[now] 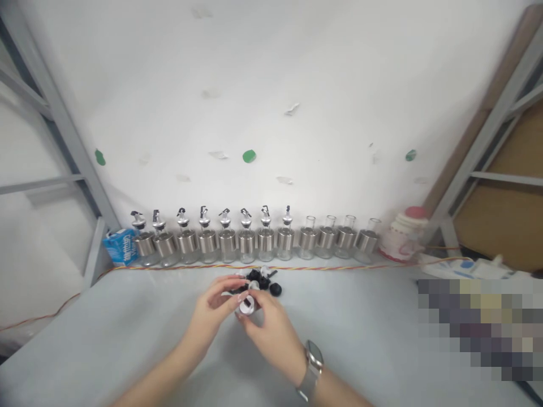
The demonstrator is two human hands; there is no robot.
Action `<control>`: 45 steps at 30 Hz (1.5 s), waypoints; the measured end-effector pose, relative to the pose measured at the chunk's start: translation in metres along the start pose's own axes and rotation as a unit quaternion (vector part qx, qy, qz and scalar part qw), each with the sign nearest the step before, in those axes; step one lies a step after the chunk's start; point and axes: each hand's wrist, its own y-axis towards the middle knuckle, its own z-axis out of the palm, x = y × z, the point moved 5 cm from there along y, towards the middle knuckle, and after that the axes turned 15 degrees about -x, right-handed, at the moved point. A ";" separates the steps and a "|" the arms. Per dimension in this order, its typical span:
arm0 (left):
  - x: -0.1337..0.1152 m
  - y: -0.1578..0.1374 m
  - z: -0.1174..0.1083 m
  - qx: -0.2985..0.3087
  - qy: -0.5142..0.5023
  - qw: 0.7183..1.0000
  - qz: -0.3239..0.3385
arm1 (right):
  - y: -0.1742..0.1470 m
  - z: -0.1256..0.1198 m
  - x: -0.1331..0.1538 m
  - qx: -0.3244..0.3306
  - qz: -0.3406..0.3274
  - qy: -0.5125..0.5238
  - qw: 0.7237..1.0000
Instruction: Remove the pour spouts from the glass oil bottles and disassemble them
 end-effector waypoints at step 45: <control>-0.006 -0.012 -0.005 -0.014 0.389 0.887 0.247 | 0.001 -0.009 0.012 0.018 -0.154 -0.086 0.984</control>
